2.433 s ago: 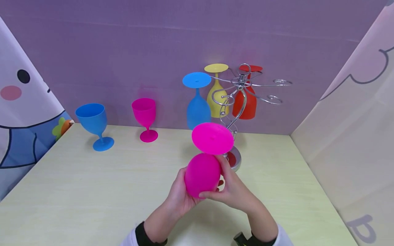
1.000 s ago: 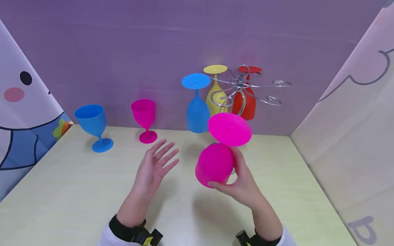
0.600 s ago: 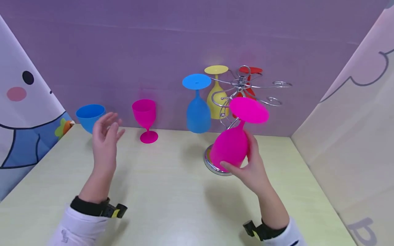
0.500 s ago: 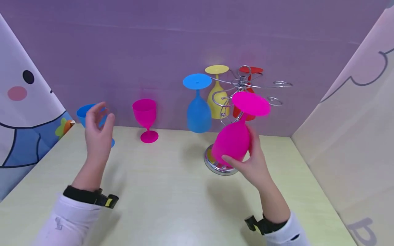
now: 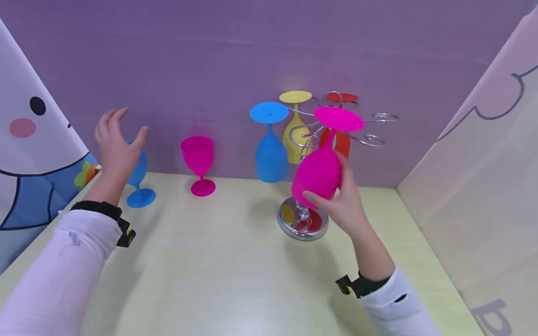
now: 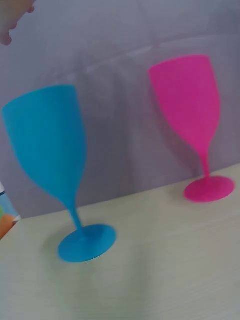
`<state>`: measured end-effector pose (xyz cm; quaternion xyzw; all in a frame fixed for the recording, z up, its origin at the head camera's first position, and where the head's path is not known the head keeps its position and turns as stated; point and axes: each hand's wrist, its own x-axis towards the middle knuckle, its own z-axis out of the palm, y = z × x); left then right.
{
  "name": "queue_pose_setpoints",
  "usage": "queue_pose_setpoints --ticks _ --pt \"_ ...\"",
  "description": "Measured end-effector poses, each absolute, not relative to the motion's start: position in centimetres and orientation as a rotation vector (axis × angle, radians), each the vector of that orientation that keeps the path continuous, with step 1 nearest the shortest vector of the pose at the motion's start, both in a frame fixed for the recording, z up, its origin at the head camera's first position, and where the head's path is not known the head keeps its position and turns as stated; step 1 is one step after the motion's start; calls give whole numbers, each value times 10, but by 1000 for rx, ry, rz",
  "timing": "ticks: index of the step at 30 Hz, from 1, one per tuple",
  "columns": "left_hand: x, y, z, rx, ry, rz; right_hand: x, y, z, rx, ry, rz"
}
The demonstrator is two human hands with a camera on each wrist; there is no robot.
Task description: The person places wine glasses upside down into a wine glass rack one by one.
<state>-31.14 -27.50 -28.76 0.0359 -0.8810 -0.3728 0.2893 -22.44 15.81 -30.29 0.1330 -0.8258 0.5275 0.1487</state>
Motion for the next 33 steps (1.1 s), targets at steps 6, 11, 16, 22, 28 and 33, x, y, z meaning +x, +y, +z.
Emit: queue_pose_setpoints --ticks 6,11,16,22,28,33 --pt "-328 -292 -287 199 -2524 -910 -233 156 -303 363 -2437 1536" --pt "-340 -305 -289 253 -2644 -866 -238 152 -302 358 -2491 1522" --pt "-348 -304 -292 239 -2757 -727 -241 148 -301 375 -2518 1525" --pt "-349 -300 -297 222 -2853 -641 -241 143 -301 412 -2549 1516" --pt "-345 -303 -296 242 -2872 -619 -239 138 -298 485 -2544 1487" --pt "-346 -303 -298 225 -2901 -606 -237 136 -297 506 -2541 1461"
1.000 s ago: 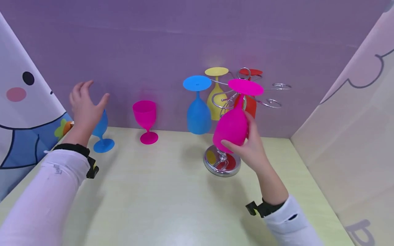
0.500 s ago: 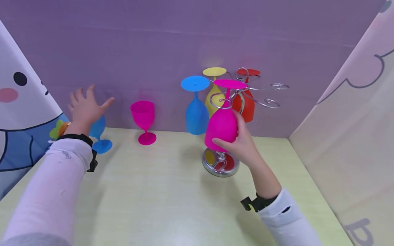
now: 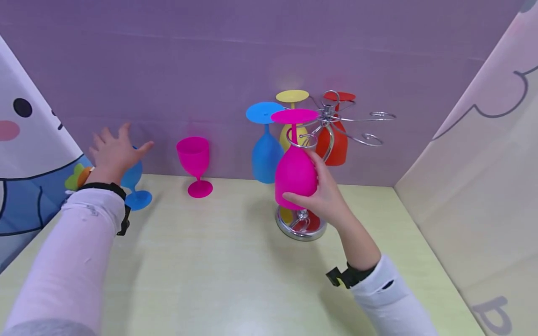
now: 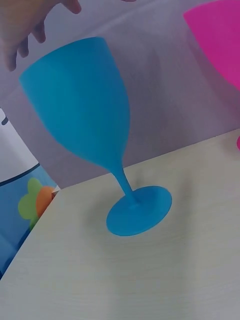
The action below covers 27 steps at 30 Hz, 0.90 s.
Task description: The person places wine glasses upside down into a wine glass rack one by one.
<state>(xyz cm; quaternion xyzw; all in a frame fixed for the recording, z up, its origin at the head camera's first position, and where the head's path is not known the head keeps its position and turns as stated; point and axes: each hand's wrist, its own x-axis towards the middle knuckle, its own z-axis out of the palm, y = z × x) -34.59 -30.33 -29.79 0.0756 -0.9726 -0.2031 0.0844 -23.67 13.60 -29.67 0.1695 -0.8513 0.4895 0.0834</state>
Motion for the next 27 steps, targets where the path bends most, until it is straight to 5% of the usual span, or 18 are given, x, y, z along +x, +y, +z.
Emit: queue_pose_setpoints --ticks 27 --pt "-341 -320 -319 179 -2979 -436 -227 137 -301 631 -2505 1445"
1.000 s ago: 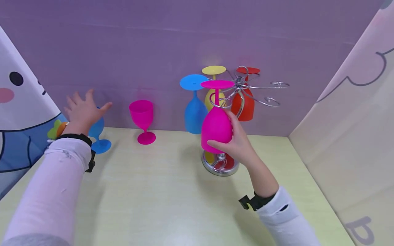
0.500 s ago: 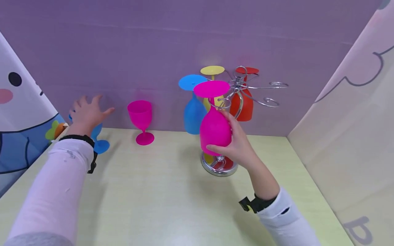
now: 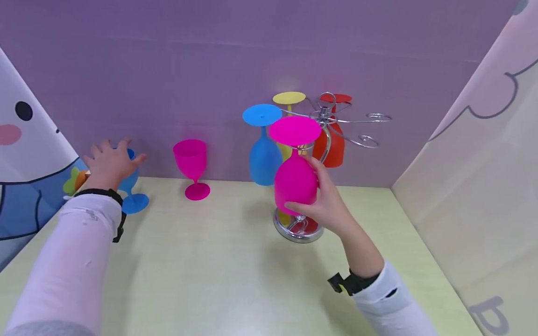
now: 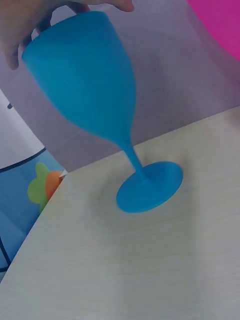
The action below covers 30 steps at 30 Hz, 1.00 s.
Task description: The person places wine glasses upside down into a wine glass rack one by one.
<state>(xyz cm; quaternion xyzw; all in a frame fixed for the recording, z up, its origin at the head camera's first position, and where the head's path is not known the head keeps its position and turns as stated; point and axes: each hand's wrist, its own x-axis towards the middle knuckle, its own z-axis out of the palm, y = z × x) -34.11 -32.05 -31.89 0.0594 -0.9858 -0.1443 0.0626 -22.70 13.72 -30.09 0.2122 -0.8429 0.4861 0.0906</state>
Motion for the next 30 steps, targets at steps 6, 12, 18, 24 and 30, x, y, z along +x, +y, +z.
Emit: queue_pose_setpoints --ticks 6,12,18,24,30 --pt "-341 -328 -324 179 -3016 -417 -227 138 -307 649 -2520 1470" --pt "-341 -331 -326 163 -3035 -355 -226 137 -312 658 -2507 1521" --pt "-340 -329 -324 122 -3056 -292 -224 136 -315 631 -2466 1561" --pt "-339 -325 -322 91 -3042 -287 -225 138 -318 635 -2446 1562" --pt "-339 -322 -323 96 -3027 -299 -219 134 -313 644 -2436 1601"
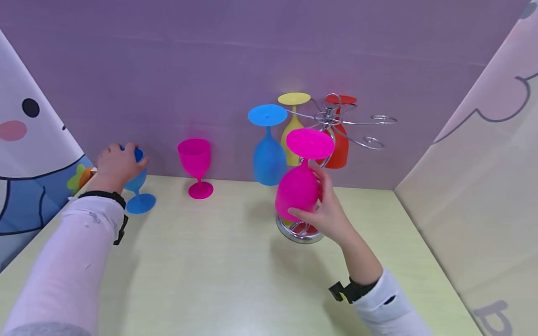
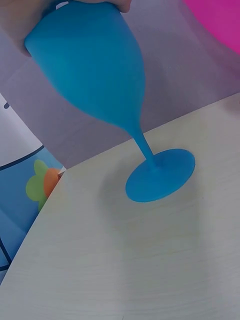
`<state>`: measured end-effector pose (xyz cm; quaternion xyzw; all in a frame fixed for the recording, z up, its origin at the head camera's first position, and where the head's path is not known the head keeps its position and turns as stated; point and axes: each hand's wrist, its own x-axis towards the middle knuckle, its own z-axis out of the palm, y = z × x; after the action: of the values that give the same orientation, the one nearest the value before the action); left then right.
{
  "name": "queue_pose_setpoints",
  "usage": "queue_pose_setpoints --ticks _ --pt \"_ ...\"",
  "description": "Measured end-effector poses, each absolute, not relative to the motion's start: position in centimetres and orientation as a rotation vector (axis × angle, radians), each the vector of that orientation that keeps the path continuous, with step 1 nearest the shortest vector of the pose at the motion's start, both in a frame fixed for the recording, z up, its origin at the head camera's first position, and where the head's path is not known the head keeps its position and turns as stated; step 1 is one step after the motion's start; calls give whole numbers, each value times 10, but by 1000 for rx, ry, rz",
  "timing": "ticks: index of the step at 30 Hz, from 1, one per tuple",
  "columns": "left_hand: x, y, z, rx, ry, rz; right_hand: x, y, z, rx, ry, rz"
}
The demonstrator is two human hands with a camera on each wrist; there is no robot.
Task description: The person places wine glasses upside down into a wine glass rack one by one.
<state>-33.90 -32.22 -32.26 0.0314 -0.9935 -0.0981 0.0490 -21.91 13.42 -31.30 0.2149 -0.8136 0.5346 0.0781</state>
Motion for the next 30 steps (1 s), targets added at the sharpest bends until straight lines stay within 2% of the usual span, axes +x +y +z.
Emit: queue_pose_setpoints --ticks 5,15,23,30 --pt "-339 -324 -324 73 -3025 -302 -210 128 -304 653 -2434 1611" --pt "-336 -321 -327 64 -3016 -215 -213 126 -310 621 -2445 1565" --pt "-336 -320 -328 102 -3007 -215 -233 136 -344 640 -2412 1603" --pt "-336 -318 -329 96 -3012 -210 -230 140 -346 595 -2446 1645"
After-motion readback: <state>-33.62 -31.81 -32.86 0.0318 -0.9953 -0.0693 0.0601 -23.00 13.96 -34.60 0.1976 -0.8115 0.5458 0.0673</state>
